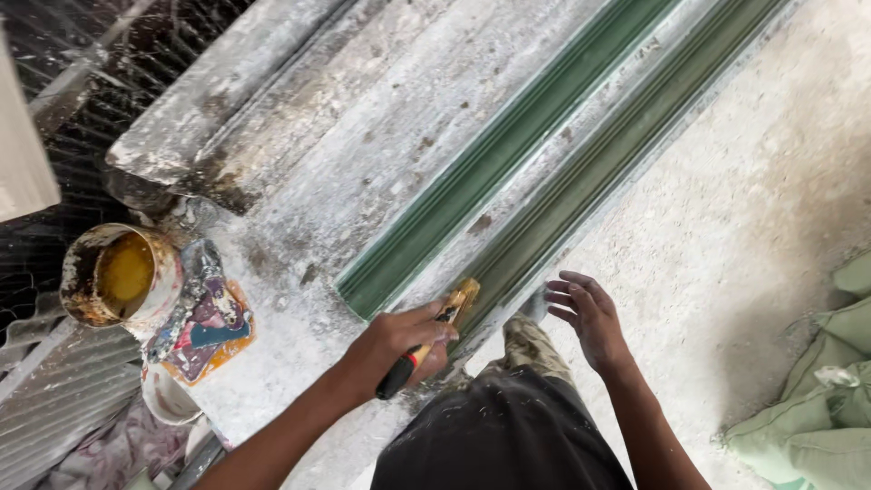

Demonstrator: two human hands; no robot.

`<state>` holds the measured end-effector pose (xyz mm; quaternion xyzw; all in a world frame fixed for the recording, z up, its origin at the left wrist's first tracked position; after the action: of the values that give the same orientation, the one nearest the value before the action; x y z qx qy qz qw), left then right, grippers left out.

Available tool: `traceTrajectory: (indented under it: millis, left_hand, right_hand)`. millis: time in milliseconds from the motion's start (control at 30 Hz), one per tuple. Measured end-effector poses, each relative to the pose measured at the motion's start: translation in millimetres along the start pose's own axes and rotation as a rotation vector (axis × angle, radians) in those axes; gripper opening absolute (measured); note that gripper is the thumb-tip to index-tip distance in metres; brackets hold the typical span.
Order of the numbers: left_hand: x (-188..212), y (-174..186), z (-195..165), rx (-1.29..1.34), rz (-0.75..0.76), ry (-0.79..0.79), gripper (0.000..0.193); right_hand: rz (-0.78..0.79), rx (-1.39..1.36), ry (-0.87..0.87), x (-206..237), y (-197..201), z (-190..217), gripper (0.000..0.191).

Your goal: The person wipes gypsum residue off a long mold frame with an orange sponge, then brushes green rubber mold strips laid on the bench and repositions them. They then mix plaster in a bowl by hand, kneading the mixture.

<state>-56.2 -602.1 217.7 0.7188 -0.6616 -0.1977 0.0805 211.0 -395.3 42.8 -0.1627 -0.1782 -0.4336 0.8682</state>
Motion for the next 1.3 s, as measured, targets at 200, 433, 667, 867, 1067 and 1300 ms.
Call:
traceTrajectory:
  millis: [200, 433, 667, 867, 1067, 1300]
  left_hand:
    - [-143.6, -33.3, -27.0, -0.053, -0.268, -0.255, 0.028]
    - [-321.1, -82.7, -21.9, -0.122, -0.48, -0.492, 0.024]
    - [-501.7, -108.1, -24.3, -0.135, -0.202, -0.4, 0.022]
    - [-667.2, -159.1, 17.7, -0.023, -0.345, -0.666, 0.023]
    - [-846.9, -185.1, 77.7, 0.413, -0.349, -0.244, 0.039]
    - [-1051.5, -214.9, 77.6, -0.009, -0.22, -0.558, 0.032]
  right_hand:
    - [-0.017, 0.045, -0.06, -42.1, 88.7, 14.9, 0.045]
    - [-0.008, 0.232, 0.013, -112.9, 243.9, 110.9, 0.05]
    - [0.036, 0.354, 0.087, -189.0, 350.9, 209.0, 0.047]
    - [0.017, 0.24, 0.102, -296.3, 431.4, 242.1, 0.044]
    - [-0.106, 0.231, 0.068, -404.8, 537.7, 314.3, 0.044]
    - [-0.243, 0.113, 0.029, -503.3, 657.9, 389.7, 0.045]
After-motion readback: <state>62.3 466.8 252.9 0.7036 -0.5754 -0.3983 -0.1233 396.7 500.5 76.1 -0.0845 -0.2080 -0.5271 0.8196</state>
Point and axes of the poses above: each hand's wrist, its own x-axis away from the middle knuckle, its own y-axis out of the back of the hand, z = x × y, the point moved 3 cm from there along -x, towards the middle knuckle, and after that the axes turned 8 degrees about x, right-handed, at the moved point
